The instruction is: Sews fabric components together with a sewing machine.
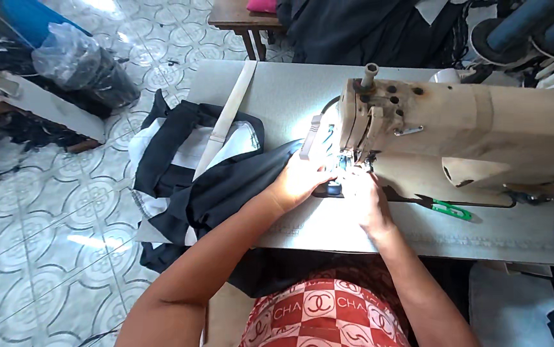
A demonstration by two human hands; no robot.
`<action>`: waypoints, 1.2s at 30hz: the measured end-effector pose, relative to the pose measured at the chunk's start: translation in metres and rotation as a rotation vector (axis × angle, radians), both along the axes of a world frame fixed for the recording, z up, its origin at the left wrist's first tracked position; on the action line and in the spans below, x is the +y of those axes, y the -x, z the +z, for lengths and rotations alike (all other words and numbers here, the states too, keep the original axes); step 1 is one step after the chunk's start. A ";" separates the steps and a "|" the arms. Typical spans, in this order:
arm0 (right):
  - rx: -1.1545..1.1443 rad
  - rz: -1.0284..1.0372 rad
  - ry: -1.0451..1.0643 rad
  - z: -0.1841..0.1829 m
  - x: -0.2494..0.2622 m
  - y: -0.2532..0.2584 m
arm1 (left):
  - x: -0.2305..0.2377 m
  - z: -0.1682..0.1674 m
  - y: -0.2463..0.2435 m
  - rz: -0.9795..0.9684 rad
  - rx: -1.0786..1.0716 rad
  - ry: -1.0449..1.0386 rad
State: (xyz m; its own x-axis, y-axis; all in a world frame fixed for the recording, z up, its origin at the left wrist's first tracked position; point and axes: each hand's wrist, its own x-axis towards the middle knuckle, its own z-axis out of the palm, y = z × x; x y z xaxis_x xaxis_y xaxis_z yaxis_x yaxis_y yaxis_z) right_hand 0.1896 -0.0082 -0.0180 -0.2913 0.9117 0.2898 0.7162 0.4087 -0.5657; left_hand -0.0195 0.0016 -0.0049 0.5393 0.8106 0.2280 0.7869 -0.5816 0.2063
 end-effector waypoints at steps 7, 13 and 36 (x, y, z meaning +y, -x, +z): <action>0.073 -0.127 0.229 0.011 -0.021 0.012 | 0.007 0.003 0.008 0.218 -0.305 0.246; 0.351 -0.161 0.302 0.003 -0.003 0.036 | -0.004 0.020 0.008 0.250 -0.341 0.376; -0.047 -0.136 0.139 0.013 -0.041 0.025 | -0.051 0.011 -0.016 0.023 0.064 -0.146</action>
State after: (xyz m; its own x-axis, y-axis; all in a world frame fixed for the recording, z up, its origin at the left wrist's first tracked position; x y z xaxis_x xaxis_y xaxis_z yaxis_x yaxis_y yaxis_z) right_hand 0.1647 -0.0490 -0.0048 -0.1734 0.9738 0.1469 0.7866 0.2267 -0.5744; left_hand -0.0032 -0.0494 0.0056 0.5384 0.7837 0.3096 0.8092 -0.5834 0.0696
